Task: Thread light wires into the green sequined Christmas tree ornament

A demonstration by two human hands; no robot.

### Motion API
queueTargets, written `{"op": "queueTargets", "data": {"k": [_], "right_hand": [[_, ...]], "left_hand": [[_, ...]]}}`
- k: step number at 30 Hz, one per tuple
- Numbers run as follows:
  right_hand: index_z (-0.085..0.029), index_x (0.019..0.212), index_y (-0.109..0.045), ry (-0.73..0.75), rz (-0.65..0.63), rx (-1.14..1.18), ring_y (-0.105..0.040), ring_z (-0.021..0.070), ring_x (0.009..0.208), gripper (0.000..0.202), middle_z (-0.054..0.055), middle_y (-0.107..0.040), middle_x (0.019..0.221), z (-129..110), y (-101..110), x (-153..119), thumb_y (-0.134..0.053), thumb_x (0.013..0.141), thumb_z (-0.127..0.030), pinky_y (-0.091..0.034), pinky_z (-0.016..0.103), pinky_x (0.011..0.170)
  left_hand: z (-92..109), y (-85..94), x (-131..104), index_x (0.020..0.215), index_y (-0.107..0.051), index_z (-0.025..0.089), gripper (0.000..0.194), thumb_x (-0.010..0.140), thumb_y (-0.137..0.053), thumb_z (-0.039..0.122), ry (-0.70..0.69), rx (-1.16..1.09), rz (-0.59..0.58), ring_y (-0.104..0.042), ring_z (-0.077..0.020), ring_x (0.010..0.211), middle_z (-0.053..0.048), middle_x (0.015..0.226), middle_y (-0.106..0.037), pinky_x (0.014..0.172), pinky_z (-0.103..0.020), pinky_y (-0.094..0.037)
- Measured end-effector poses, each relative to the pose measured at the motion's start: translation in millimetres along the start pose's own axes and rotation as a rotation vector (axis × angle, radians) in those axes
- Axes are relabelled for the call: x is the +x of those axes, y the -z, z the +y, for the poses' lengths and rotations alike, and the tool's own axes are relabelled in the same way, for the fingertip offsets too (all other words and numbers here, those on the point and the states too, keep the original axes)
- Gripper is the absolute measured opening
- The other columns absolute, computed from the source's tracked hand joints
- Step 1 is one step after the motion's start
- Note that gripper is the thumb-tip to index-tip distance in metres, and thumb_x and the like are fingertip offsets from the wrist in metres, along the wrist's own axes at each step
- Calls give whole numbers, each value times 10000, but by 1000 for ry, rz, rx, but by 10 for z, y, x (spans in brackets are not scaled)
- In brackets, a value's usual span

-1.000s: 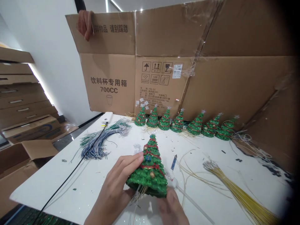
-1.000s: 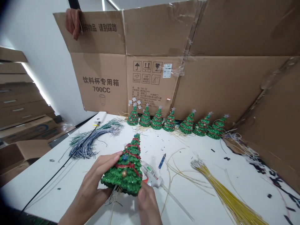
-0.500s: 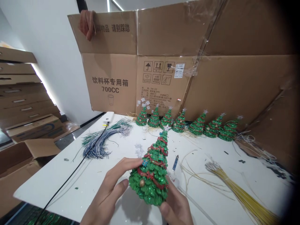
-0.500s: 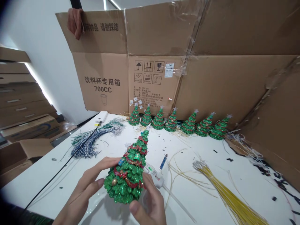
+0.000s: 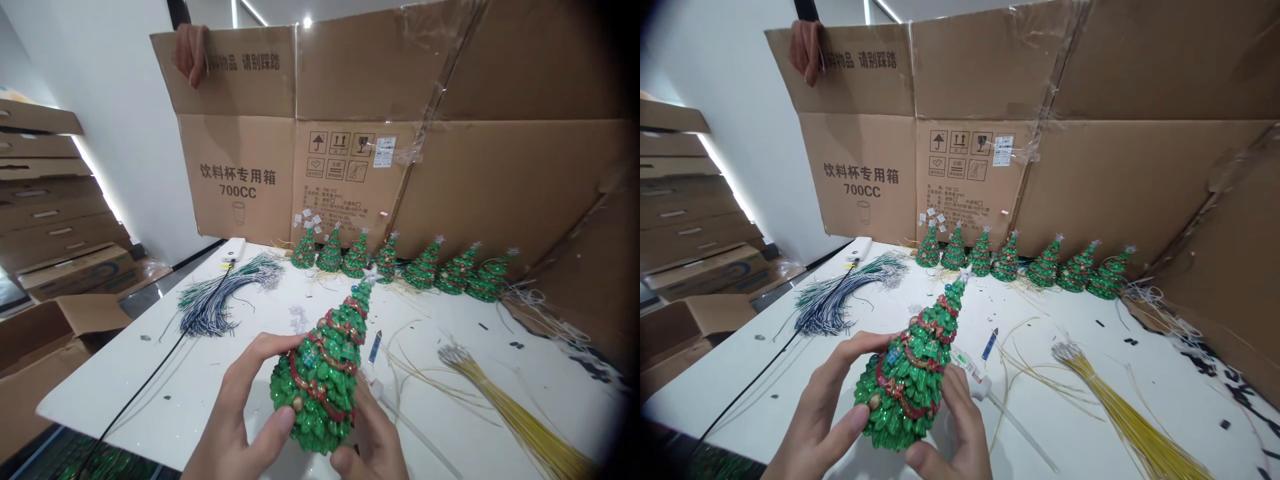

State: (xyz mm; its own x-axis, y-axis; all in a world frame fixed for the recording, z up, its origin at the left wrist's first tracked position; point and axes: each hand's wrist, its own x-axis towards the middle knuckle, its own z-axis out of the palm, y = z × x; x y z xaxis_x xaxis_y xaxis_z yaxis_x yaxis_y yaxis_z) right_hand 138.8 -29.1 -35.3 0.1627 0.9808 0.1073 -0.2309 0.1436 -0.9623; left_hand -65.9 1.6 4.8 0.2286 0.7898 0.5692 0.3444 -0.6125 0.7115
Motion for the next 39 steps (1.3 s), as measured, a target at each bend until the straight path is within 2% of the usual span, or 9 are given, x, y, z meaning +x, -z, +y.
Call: {"op": "queueTargets", "data": {"k": [7,12,16,20,22,25,27,34,39], "right_hand": [[-306,1235,-756,-83,-15,30,-352,460,1513,872,123,-676,1400,120,77,-25,-978,461,-639,-335,587,1210],[-297,1215,-770,12,67,-17,-314,429,1540,855,113,-613,1487,204,74,-4,-971,466,-655,-262,549,1257],[-277,1210,-774,40,83,57,-373,434,1507,881,134,-626,1463,236,13,10,-917,477,-743,-309,539,1233],[-266,1270,-740,9,-83,58,-390,422,1495,878,144,-678,1367,158,41,99,-802,593,-821,-329,547,1214],[-253,1308,-718,115,-301,-47,-429,439,1449,869,150,-648,1392,61,76,177,-718,672,-845,-350,567,1193],[-303,1314,-710,251,-413,-239,-483,394,1366,761,113,-622,1386,-138,106,287,-585,795,-846,-369,526,1169],[-315,1306,-708,252,-436,-379,-497,373,1317,725,110,-597,1365,-281,100,332,-576,817,-834,-403,494,1125],[-343,1137,-759,227,-265,-672,-553,311,1225,396,69,-628,1254,-694,167,426,-711,872,-634,-411,451,1070],[-282,964,-746,199,-58,-706,-658,257,1050,304,45,-734,1064,-787,741,739,-571,985,-530,-467,371,937]], "left_hand": [[99,5,11,1493,-488,279,508,1012,-547,428,16,-53,-24,-557,-341,1373,-128,1491,-563,1116,-524,-527],[113,17,29,1500,-494,299,505,1020,-522,453,44,4,-39,-564,-350,1369,-123,1495,-573,1106,-548,-522],[58,-1,65,1500,-511,302,518,1010,-540,468,28,-33,-47,-569,-351,1364,-116,1495,-577,1109,-542,-518],[-50,-60,42,1549,-463,289,717,925,-638,596,106,-260,-114,-475,-400,1447,-121,1593,-481,1179,-571,-439],[-96,-98,-6,1574,-432,286,855,848,-722,631,228,-405,-150,-395,-436,1502,-113,1644,-425,1225,-576,-366],[-98,-156,-31,1603,-373,252,1043,746,-804,660,395,-681,-147,-452,-457,1458,-140,1604,-482,1201,-555,-397],[-55,-198,21,1574,-421,222,1013,745,-792,670,431,-793,-106,-463,-466,1443,-150,1573,-518,1164,-535,-443],[41,-401,238,1423,-596,179,809,757,-764,605,477,-920,167,-595,-429,1311,-143,1326,-709,1072,-491,-528],[29,-387,188,1379,-635,177,821,694,-794,601,520,-991,275,-671,-421,1193,-136,1215,-753,966,-484,-597]]}}
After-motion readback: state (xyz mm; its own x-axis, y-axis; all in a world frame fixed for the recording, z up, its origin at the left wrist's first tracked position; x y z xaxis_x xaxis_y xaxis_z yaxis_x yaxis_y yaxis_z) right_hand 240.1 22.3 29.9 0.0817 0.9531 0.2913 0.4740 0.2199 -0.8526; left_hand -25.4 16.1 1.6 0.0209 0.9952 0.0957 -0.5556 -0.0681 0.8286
